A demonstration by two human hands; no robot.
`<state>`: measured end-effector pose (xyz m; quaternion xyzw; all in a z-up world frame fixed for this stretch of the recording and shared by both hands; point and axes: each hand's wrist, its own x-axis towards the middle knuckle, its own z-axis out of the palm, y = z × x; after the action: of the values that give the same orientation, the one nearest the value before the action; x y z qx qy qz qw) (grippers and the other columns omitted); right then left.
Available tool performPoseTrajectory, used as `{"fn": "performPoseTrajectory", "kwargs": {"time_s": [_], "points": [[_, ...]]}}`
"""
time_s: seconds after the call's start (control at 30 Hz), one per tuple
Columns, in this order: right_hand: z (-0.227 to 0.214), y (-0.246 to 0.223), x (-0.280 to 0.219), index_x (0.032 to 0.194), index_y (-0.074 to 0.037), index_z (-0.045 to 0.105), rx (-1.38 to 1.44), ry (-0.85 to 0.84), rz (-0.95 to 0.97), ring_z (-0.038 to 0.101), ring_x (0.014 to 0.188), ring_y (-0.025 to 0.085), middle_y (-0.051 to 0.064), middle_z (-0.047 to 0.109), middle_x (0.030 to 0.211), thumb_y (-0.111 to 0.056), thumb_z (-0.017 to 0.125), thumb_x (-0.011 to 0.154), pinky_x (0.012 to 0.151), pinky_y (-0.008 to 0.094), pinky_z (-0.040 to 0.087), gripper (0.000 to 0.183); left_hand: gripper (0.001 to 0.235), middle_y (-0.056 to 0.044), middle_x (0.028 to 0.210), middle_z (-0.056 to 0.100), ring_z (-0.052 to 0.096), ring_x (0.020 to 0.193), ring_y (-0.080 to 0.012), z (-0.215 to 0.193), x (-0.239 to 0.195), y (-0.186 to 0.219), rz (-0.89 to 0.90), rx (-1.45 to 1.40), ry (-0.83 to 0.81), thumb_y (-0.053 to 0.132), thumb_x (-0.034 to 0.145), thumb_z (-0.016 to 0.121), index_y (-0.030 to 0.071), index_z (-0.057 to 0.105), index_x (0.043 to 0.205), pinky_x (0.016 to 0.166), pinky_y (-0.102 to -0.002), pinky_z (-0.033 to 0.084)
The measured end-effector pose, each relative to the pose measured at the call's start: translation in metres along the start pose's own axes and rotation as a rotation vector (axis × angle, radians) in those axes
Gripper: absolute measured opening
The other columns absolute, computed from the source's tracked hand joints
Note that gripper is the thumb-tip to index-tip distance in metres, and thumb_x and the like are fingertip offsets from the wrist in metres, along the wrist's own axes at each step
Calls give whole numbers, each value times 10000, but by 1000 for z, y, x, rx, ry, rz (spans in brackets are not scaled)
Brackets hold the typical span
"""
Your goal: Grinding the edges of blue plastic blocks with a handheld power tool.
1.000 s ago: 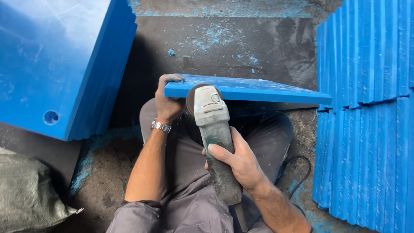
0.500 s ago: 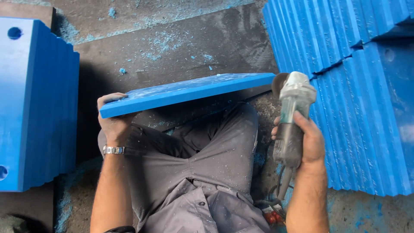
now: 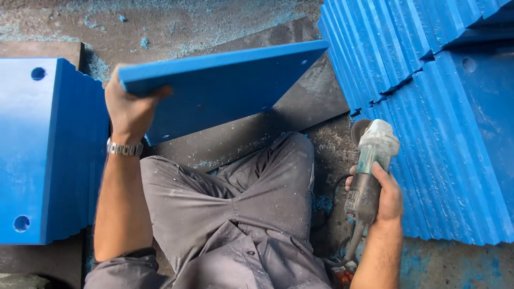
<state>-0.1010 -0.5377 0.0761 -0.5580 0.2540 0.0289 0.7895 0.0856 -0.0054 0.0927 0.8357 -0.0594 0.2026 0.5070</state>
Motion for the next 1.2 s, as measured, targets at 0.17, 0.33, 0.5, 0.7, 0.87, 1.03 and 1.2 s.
{"fn": "performPoseTrajectory", "kwargs": {"time_s": [0.17, 0.33, 0.5, 0.7, 0.87, 1.03, 1.2], "points": [[5, 6, -6, 1206, 48, 612, 23, 7, -17, 703, 761, 251, 166, 692, 962, -359, 581, 1030, 666, 383, 592, 445, 542, -140, 932, 743, 734, 809, -289, 60, 83, 87, 255, 367, 75, 299, 729, 1037, 46, 674, 1042, 704, -393, 580], [14, 12, -15, 1230, 22, 586, 54, 23, -18, 709, 770, 240, 147, 699, 991, -326, 576, 1001, 664, 382, 598, 417, 502, -150, 899, 708, 667, 845, -334, 167, 99, 115, 421, 609, 106, 295, 615, 1000, 61, 696, 939, 727, -469, 507], [17, 17, -15, 1261, 41, 568, 38, -3, -16, 701, 770, 250, 174, 696, 1000, -301, 579, 993, 660, 388, 586, 435, 341, -140, 974, 683, 618, 958, -292, 248, 72, 99, 365, 798, -156, 177, 727, 824, 55, 628, 978, 839, -417, 459], [49, -1, -22, 1352, 40, 483, 52, -123, -100, 706, 840, 276, 205, 667, 1069, -255, 624, 911, 727, 415, 598, 549, 387, -85, 1068, 624, 607, 992, -257, 252, 54, 106, 553, 750, -203, 115, 841, 759, 69, 599, 1191, 839, -420, 452], [61, -8, -10, 1377, 35, 462, 54, -245, -162, 701, 837, 285, 215, 663, 1042, -248, 673, 851, 735, 438, 603, 633, 522, -61, 1096, 626, 606, 1015, -250, 156, 22, 99, 498, 722, -181, 333, 856, 812, 112, 611, 1284, 864, -419, 436], [64, -21, 3, 1337, 66, 482, 24, -290, -153, 696, 798, 298, 219, 671, 989, -278, 701, 883, 716, 438, 594, 610, 604, 3, 1267, 645, 596, 1207, -225, 57, -31, 82, 489, 871, 104, 506, 854, 939, 174, 667, 1278, 1052, -426, 406], [77, -53, 10, 1310, 47, 505, -102, -312, -185, 700, 762, 270, 194, 687, 937, -297, 720, 874, 673, 413, 601, 595, 934, -204, 1228, 557, 539, 1182, -358, 32, -60, 79, 261, 387, 413, 416, 687, 1012, 45, 454, 1338, 971, -458, 471]]}}
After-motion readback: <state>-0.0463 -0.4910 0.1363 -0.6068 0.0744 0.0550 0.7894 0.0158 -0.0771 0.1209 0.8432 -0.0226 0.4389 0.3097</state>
